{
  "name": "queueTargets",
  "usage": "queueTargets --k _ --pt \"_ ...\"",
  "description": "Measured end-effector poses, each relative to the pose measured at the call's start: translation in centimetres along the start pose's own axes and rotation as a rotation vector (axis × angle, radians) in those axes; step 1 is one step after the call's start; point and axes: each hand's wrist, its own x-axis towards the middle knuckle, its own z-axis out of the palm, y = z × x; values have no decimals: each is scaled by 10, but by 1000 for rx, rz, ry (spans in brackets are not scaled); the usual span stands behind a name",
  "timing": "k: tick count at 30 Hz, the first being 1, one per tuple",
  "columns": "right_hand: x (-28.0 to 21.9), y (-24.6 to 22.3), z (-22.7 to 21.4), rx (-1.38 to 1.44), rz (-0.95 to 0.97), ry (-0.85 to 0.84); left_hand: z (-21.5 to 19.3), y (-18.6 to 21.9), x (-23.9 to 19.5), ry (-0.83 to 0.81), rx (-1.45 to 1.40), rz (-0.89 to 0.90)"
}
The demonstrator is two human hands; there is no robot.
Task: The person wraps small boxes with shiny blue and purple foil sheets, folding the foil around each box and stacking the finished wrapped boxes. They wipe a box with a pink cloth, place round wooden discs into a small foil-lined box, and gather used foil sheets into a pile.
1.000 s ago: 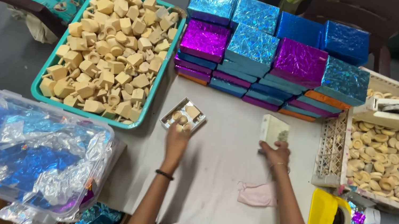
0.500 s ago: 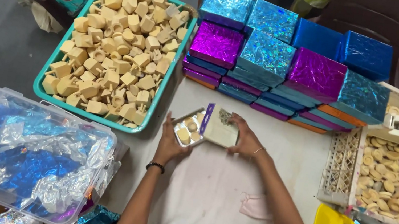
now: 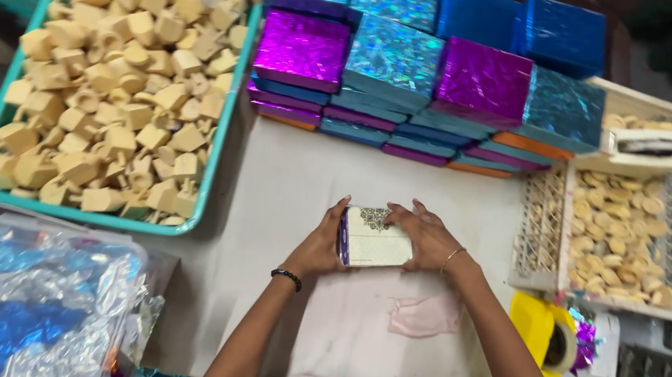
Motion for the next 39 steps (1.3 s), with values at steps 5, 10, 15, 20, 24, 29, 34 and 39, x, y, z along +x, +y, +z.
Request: queueTargets --k 5,10,15,20,24,29,34,39 --pt "-10 7 21 -155 77 -38 7 -6 2 -104 122 84" --pt "-9 -2 35 -274 134 -43 -11 31 -11 -152 275 45" --pt "-29 6 68 -301 194 29 1 10 -14 -87 440 82" --pt "-88 14 153 115 726 626 -7 26 -12 -96 268 -27" --pt "-98 25 237 175 568 716 -12 30 -15 -94 7 -144" --pt "-89 -8 211 214 261 836 -11 34 -14 -75 46 -201" --pt "-61 -39 136 344 213 974 -9 29 -13 -60 24 -236" --pt "-20 -37 138 47 254 771 -9 23 -10 -62 6 -264"
